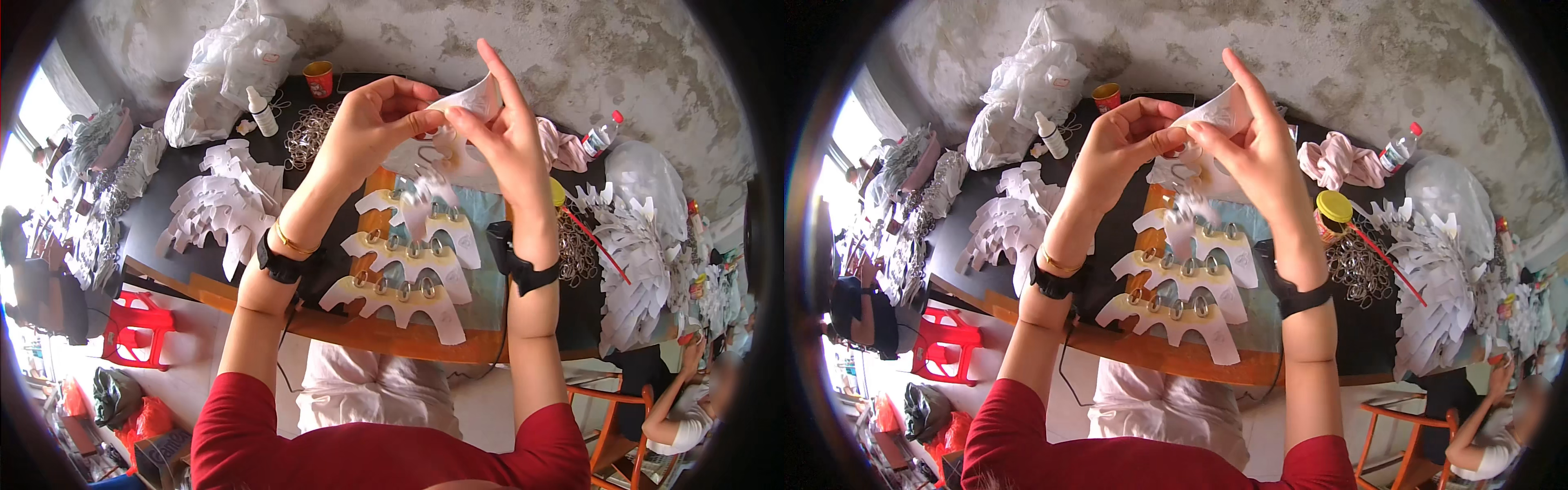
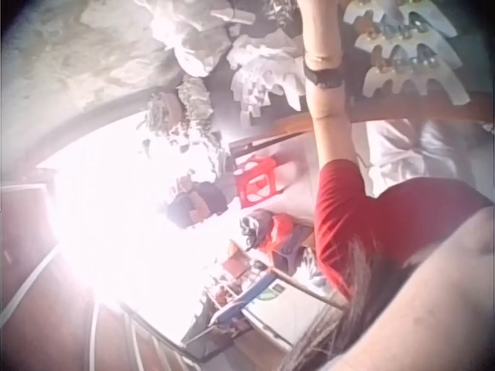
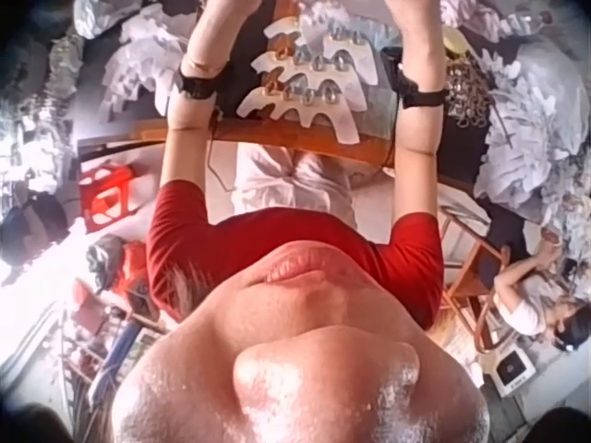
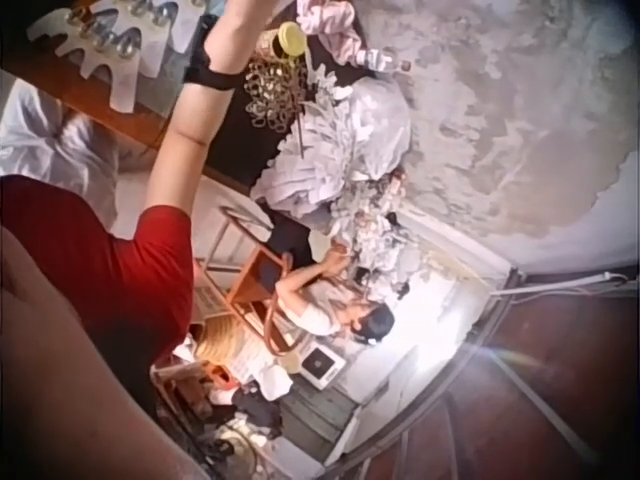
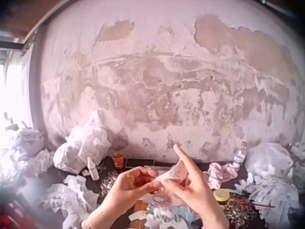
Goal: Applying glue and attaching decorative eyelets to white shoe components.
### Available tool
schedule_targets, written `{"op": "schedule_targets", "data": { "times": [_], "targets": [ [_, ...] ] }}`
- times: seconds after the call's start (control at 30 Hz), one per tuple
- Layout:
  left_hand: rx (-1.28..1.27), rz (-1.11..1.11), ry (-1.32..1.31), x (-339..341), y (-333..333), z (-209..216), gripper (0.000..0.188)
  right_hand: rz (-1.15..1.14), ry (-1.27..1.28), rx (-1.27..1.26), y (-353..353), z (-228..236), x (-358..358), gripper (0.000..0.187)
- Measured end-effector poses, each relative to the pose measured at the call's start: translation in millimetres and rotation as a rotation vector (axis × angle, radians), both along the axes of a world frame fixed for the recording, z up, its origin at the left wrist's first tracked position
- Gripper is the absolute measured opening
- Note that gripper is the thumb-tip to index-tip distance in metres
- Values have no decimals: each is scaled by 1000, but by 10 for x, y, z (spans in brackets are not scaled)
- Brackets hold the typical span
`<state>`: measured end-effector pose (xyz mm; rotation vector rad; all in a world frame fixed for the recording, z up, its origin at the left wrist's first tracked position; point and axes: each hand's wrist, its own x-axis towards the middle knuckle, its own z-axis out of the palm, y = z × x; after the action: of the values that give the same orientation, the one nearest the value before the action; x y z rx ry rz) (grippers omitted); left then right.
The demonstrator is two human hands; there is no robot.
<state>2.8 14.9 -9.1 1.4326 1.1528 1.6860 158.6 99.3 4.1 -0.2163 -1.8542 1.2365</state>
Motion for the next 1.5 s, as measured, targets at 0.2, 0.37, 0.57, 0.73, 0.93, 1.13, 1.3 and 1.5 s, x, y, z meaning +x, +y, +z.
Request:
{"op": "schedule_targets", "data": {
  "times": [0.2,0.37,0.57,0.73,0.93,1.13,1.3,1.5],
  "targets": [
    [93,34,-137,129,45,-33,21,-128,298,17,27,-54,-51,73],
    [194,215,70,163,63,-133,25,-310,503,41,-116,-15,-101,73],
    [169,189,-2,257,21,-95,26,-327,596,96,-218,-21,-140,76],
    [187,179,-75,277,11,-99,25,-493,562,302,-256,-92,-183,76],
    [134,154,-83,289,-14,-77,15,-474,567,464,-158,-247,-196,75],
    [41,-30,-193,265,-43,-50,16,-471,522,416,-189,-232,-186,75],
    [-20,-149,-290,243,-64,-42,15,-308,580,9,-252,-107,-176,68],
    [11,-158,-291,190,-75,-58,15,-217,534,-149,-263,-81,-142,66]
  ]
}}
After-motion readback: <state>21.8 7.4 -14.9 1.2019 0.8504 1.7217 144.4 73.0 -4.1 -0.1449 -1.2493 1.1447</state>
